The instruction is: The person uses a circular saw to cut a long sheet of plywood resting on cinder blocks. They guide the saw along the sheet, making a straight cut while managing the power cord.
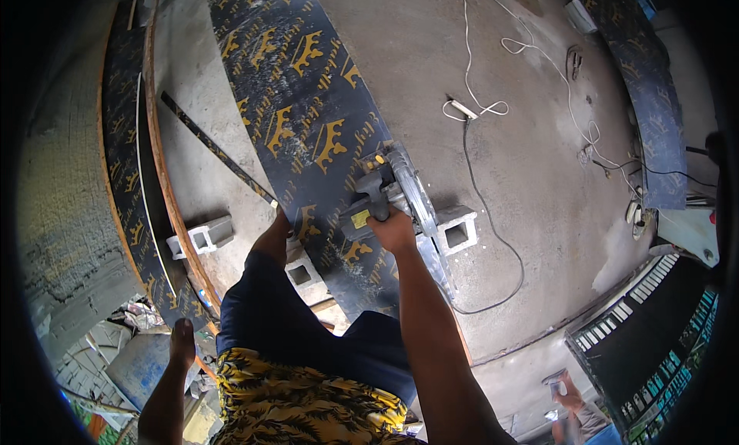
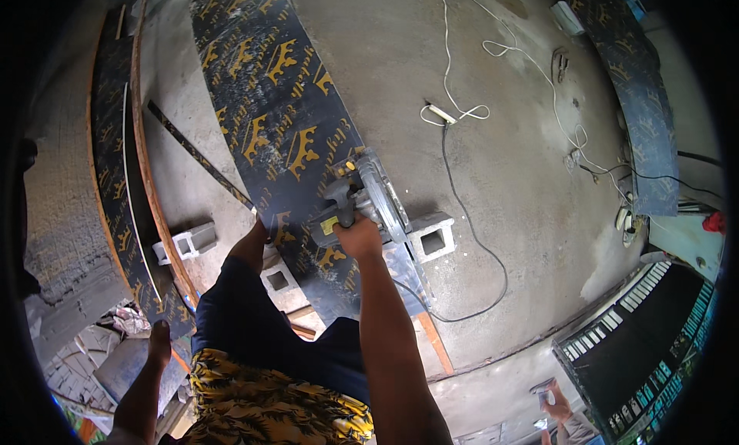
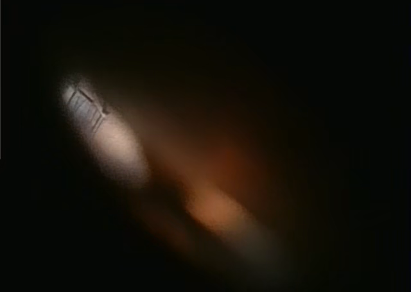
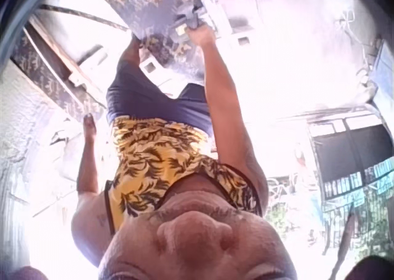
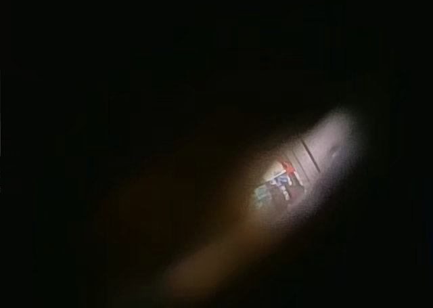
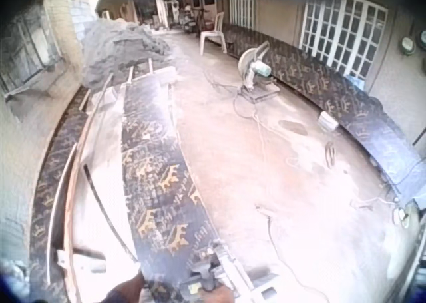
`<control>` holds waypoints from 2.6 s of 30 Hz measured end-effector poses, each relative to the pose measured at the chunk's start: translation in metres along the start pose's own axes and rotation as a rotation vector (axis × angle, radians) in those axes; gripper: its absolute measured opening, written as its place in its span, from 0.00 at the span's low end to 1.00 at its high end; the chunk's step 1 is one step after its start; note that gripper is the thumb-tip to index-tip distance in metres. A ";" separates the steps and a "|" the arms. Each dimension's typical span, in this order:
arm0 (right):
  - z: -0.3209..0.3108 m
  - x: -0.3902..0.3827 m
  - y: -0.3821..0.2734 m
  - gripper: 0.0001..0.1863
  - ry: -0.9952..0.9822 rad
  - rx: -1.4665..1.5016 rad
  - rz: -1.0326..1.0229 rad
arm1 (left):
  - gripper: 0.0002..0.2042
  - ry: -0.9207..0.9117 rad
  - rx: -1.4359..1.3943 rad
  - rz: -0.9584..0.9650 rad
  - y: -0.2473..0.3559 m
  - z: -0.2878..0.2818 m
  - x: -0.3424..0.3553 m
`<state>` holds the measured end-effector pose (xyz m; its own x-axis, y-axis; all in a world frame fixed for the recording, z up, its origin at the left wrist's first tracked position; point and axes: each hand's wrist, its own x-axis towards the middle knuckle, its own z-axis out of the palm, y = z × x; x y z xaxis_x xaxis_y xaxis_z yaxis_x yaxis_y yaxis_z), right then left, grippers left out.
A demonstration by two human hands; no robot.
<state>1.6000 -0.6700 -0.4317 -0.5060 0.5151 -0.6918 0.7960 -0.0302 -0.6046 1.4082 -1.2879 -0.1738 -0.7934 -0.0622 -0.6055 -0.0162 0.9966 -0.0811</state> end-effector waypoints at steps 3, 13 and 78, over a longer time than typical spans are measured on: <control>0.005 0.003 0.008 0.27 0.071 0.016 -0.058 | 0.25 0.036 -0.049 0.660 0.223 0.012 0.101; -0.002 -0.006 -0.017 0.21 0.021 0.133 0.080 | 0.35 -0.120 -0.267 1.144 0.495 0.196 0.054; 0.005 0.078 -0.106 0.22 0.006 0.039 0.032 | 0.43 -0.130 0.126 1.031 0.520 0.173 0.181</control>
<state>1.4745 -0.6307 -0.4230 -0.4782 0.5183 -0.7089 0.7981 -0.0804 -0.5972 1.3611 -0.7899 -0.4626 -0.3146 0.8020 -0.5077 0.7005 0.5572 0.4460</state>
